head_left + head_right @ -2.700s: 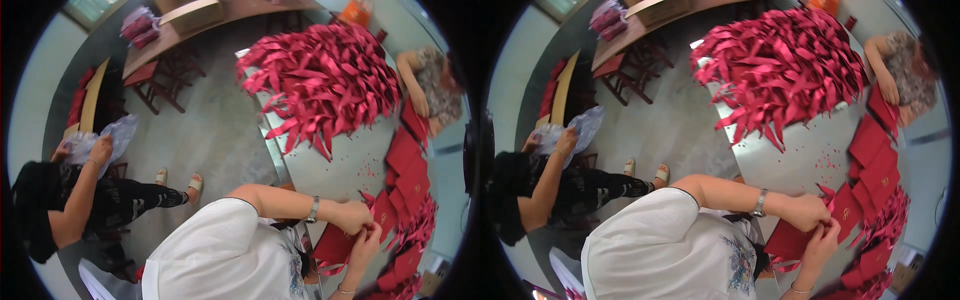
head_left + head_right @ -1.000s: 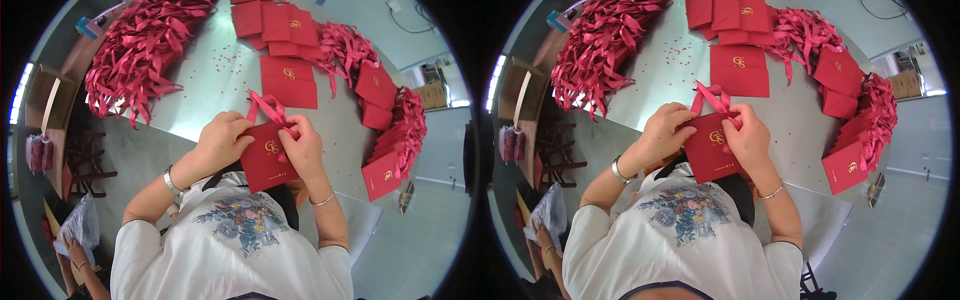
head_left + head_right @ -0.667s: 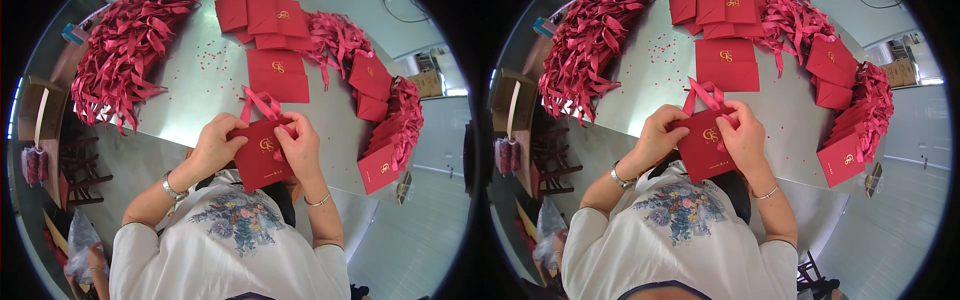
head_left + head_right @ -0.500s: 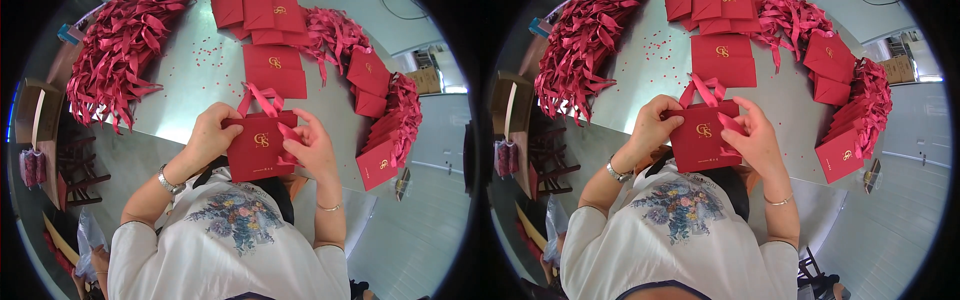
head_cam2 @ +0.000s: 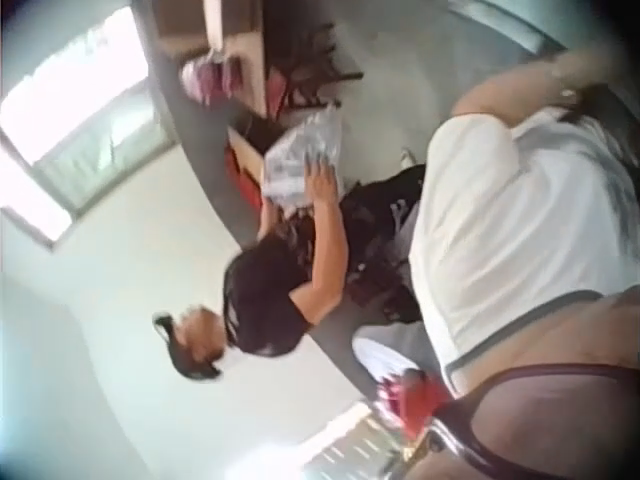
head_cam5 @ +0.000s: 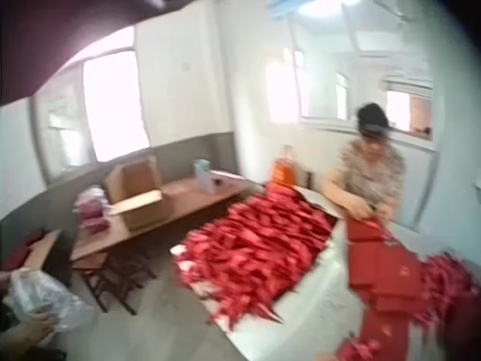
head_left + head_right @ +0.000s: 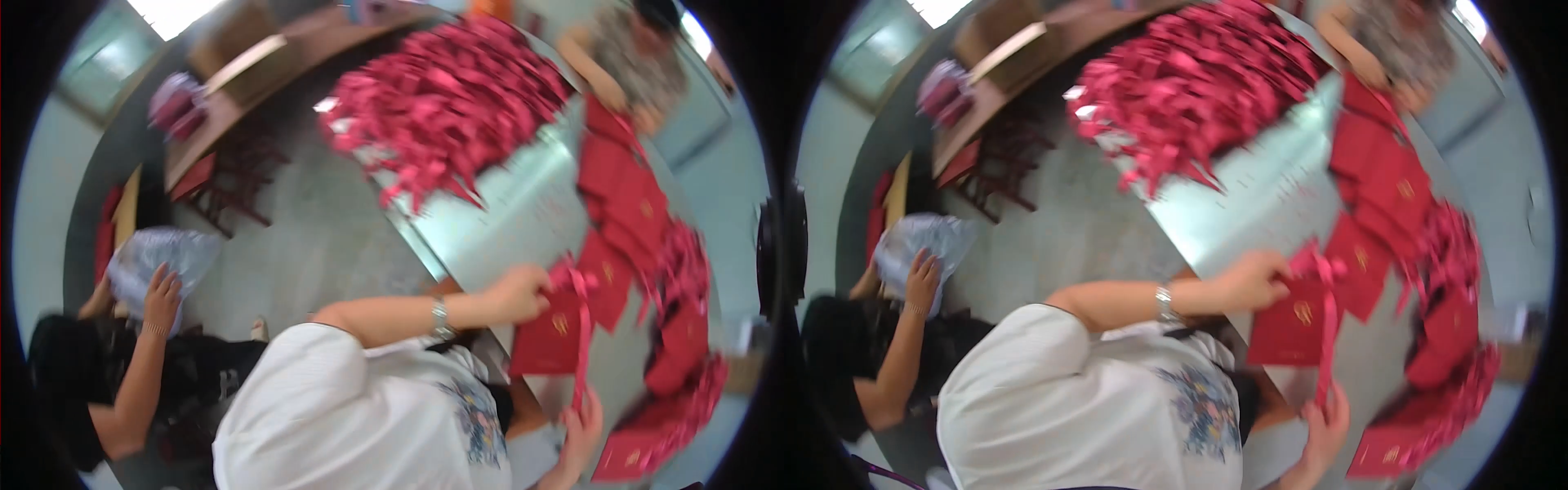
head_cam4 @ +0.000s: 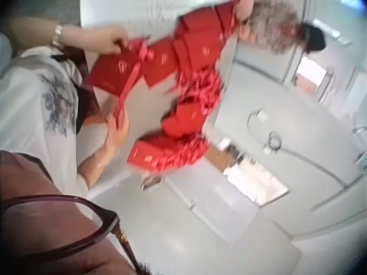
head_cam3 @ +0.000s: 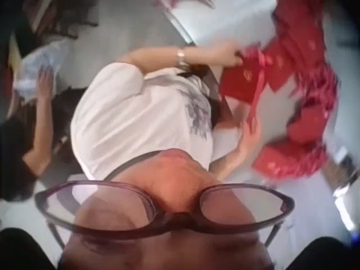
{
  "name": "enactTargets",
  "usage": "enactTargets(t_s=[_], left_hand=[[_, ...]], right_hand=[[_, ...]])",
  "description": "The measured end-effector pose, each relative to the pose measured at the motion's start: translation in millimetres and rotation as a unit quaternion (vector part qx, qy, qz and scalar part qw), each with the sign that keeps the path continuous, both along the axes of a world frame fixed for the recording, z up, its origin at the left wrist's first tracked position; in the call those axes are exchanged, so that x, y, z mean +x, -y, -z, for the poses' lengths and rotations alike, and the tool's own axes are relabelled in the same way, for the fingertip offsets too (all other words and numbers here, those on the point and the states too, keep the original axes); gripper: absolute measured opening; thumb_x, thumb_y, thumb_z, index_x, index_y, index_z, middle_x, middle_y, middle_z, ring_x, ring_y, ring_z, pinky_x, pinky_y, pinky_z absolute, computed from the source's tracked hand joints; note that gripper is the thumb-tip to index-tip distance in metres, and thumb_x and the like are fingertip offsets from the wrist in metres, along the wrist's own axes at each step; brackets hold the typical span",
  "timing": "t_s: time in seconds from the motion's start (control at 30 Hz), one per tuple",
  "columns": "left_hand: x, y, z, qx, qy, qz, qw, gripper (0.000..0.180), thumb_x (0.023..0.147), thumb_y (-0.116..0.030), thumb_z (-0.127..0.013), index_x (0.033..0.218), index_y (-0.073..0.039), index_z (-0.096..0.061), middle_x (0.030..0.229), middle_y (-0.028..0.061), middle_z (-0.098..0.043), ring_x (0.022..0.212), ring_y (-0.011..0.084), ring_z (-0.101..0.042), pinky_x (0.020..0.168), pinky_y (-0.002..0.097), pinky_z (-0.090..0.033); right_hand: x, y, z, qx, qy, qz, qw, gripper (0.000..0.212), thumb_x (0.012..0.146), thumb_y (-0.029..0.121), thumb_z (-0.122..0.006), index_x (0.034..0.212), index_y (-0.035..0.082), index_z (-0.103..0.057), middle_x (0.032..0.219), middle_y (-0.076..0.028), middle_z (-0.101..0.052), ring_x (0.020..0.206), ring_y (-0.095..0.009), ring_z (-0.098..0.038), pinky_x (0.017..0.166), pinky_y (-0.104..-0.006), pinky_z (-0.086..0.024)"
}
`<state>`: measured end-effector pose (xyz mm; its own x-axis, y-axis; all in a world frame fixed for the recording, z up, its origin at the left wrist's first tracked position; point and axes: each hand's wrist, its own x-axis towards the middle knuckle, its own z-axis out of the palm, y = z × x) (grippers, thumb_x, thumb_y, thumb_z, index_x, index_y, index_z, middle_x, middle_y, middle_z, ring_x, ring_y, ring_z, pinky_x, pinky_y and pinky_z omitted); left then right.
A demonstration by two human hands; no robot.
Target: The person attaches ribbon handles to small paper gift bags by hand and sorts the bags and envelopes into stacks on the table.
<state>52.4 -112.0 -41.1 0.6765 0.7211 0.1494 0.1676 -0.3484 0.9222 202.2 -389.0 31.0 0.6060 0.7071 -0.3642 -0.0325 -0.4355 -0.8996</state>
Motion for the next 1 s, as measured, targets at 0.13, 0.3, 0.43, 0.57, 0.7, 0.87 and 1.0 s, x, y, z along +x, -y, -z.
enactTargets(t_s=[0.13, 0.3, 0.43, 0.57, 0.7, 0.87, 1.0], left_hand=[[-14, 3, -21, -0.070, -0.034, 0.014, 0.997, 0.021, 0.075, -0.010, -0.070, 0.093, 0.001, -0.064, 0.095, 0.0197, -0.063, 0.092, 0.0363, -0.061, 0.081, 0.0420, -0.050], [-14, 1, -14, -0.067, -0.025, 0.017, 0.997, 0.021, 0.075, -0.010, -0.069, 0.092, 0.001, -0.064, 0.096, 0.0201, -0.062, 0.092, 0.0367, -0.060, 0.081, 0.0425, -0.049], [-9, -1, -13, -0.056, -0.026, 0.025, 0.998, 0.022, 0.074, -0.010, -0.069, 0.093, 0.001, -0.064, 0.096, 0.0200, -0.062, 0.093, 0.0368, -0.060, 0.082, 0.0425, -0.049], [-5, 0, -17, -0.039, -0.021, 0.021, 0.999, 0.020, 0.072, -0.007, -0.068, 0.090, 0.002, -0.064, 0.092, 0.0212, -0.064, 0.090, 0.0380, -0.062, 0.078, 0.0430, -0.051], [-2, 0, -12, -0.037, -0.019, 0.032, 0.999, 0.020, 0.071, -0.005, -0.067, 0.090, 0.003, -0.065, 0.088, 0.0221, -0.066, 0.087, 0.0387, -0.064, 0.075, 0.0433, -0.052], [-12, 0, -17, -0.062, 0.007, 0.056, 0.996, 0.023, 0.071, -0.005, -0.067, 0.092, 0.003, -0.065, 0.092, 0.0226, -0.066, 0.091, 0.0381, -0.063, 0.078, 0.0434, -0.051], [-7, -5, -1, -0.045, 0.018, 0.037, 0.998, 0.023, 0.069, -0.005, -0.067, 0.090, 0.003, -0.065, 0.092, 0.0226, -0.066, 0.090, 0.0381, -0.063, 0.077, 0.0436, -0.050]], right_hand=[[-15, 3, -10, 0.016, 0.014, 0.060, 0.998, 0.040, 0.088, 0.007, -0.064, 0.125, -0.001, -0.056, 0.109, -0.013, -0.063, 0.089, -0.019, -0.058, 0.080, -0.0286, -0.046], [-10, -2, -12, 0.152, 0.068, 0.189, 0.968, 0.029, 0.090, 0.004, -0.059, 0.119, -0.003, -0.057, 0.095, -0.011, -0.061, 0.083, -0.018, -0.056, 0.071, -0.0286, -0.045], [0, -3, -1, 0.360, 0.042, 0.183, 0.914, 0.024, 0.092, 0.008, -0.059, 0.114, -0.003, -0.060, 0.096, -0.012, -0.063, 0.084, -0.022, -0.059, 0.070, -0.0305, -0.047], [5, -24, 2, 0.449, 0.140, 0.181, 0.864, 0.023, 0.080, 0.005, -0.069, 0.101, 0.001, -0.061, 0.083, -0.013, -0.062, 0.077, -0.023, -0.056, 0.071, -0.0330, -0.045], [11, -35, -8, 0.429, 0.146, 0.099, 0.886, 0.035, 0.076, -0.017, -0.064, 0.108, -0.003, -0.064, 0.097, -0.018, -0.069, 0.083, -0.026, -0.064, 0.078, -0.0386, -0.055], [-26, -60, -54, 0.135, 0.392, -0.052, 0.908, 0.018, 0.095, 0.012, -0.058, 0.099, -0.004, -0.066, 0.102, -0.016, -0.065, 0.093, -0.026, -0.061, 0.079, -0.0369, -0.051], [-47, -90, -77, 0.224, 0.638, -0.161, 0.719, 0.017, 0.096, 0.008, -0.055, 0.103, -0.004, -0.065, 0.104, -0.019, -0.067, 0.093, -0.028, -0.063, 0.081, -0.0374, -0.052]])
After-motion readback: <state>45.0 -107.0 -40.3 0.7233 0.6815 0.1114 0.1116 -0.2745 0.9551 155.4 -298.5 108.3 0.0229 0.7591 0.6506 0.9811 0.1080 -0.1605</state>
